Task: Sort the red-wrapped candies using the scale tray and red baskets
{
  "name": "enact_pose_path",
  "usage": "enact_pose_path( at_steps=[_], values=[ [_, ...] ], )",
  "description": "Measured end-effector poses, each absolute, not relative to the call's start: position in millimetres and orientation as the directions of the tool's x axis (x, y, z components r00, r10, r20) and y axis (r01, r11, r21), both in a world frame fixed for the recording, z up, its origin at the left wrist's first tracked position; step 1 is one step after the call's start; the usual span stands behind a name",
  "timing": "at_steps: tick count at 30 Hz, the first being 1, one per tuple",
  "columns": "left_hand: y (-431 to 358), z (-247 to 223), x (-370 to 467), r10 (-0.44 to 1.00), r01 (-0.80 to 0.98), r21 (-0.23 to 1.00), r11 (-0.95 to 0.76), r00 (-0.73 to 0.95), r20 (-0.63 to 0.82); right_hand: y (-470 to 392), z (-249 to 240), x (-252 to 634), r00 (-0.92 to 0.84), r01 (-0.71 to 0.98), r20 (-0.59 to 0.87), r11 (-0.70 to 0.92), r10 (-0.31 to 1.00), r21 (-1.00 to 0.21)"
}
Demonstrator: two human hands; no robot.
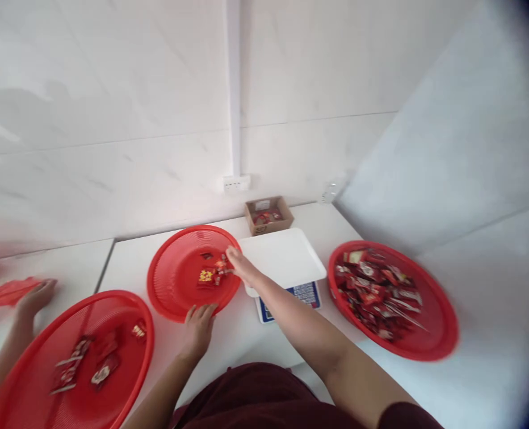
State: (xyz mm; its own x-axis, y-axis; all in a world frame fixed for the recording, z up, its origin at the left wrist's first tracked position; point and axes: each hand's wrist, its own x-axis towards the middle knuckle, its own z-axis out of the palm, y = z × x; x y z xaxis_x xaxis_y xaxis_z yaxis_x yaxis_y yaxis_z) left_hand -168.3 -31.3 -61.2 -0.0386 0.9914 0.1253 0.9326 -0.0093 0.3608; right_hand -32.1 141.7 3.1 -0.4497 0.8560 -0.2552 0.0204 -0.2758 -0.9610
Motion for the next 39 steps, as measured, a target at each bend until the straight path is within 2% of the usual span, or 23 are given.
enact_pose_path(
  at_steps=[4,7,9,11,13,14,16,18,23,25,27,30,34,37,39],
  values=[
    [-14.1,-71.9,-182.7,0.984,0.947,0.320,-0.017,-0.041,0.174,132.6,2.1,15.0,-0.414,-0.018,-0.279,-0.315,0.866,-0.949],
    [1.0,-75.0,-188.6,0.978,0.953,0.301,-0.016,-0.048,0.204,128.1,-6.3,87.2,-0.199,0.012,-0.255,-0.258,0.946,-0.966],
    [10.1,-73.1,-188.8,0.977,0.956,0.292,-0.001,-0.061,0.204,123.3,-13.8,145.2,0.009,0.117,-0.217,-0.216,0.976,-0.969],
    [17.0,-68.4,-184.3,0.977,0.962,0.274,0.021,-0.078,0.198,116.3,-21.6,203.5,0.251,0.367,-0.107,-0.197,0.962,-0.909],
    [21.2,-61.9,-173.9,0.970,0.969,0.246,0.028,-0.086,0.228,108.2,-29.1,255.0,0.342,0.427,-0.063,-0.215,0.938,-0.878],
    [22.2,-58.6,-166.5,0.963,0.972,0.235,0.022,-0.083,0.255,104.5,-32.8,276.3,0.366,0.471,-0.042,-0.224,0.930,-0.853],
    [22.5,-52.6,-148.0,0.951,0.973,0.230,-0.014,-0.059,0.305,99.9,-40.4,307.5,0.382,0.662,0.019,-0.259,0.924,-0.704],
    [21.4,-48.9,-126.2,0.948,0.965,0.255,-0.069,-0.016,0.317,99.7,-48.0,323.1,0.353,0.767,-0.006,-0.292,0.936,-0.572],
    [14.4,-49.5,-73.3,0.949,0.912,0.343,-0.227,0.128,0.287,106.6,-62.6,319.5,0.272,0.877,-0.231,-0.340,0.934,-0.340],
    [11.0,-50.5,-56.4,0.947,0.895,0.364,-0.259,0.161,0.279,105.4,-65.5,317.5,0.258,0.910,-0.235,-0.317,0.937,-0.268],
    [8.9,-49.8,-41.7,0.947,0.881,0.386,-0.274,0.178,0.267,101.9,-67.2,321.7,0.233,0.930,-0.176,-0.272,0.956,-0.247],
    [10.6,-44.0,-21.1,0.950,0.855,0.435,-0.285,0.192,0.244,96.4,-68.9,339.0,0.167,0.926,-0.079,-0.183,0.983,-0.329],
    [20.2,-27.4,10.0,0.957,0.807,0.516,-0.286,0.212,0.199,93.2,-68.7,370.1,0.232,0.771,-0.033,-0.204,0.972,-0.603],
    [29.4,-10.8,39.7,0.970,0.741,0.628,-0.239,0.211,0.121,91.6,-63.0,388.7,0.385,0.478,-0.101,-0.291,0.918,-0.828],
    [35.5,0.8,63.2,0.975,0.664,0.729,-0.168,0.219,0.025,89.9,-54.5,395.2,0.440,0.158,-0.206,-0.302,0.874,-0.940]
  ],
)
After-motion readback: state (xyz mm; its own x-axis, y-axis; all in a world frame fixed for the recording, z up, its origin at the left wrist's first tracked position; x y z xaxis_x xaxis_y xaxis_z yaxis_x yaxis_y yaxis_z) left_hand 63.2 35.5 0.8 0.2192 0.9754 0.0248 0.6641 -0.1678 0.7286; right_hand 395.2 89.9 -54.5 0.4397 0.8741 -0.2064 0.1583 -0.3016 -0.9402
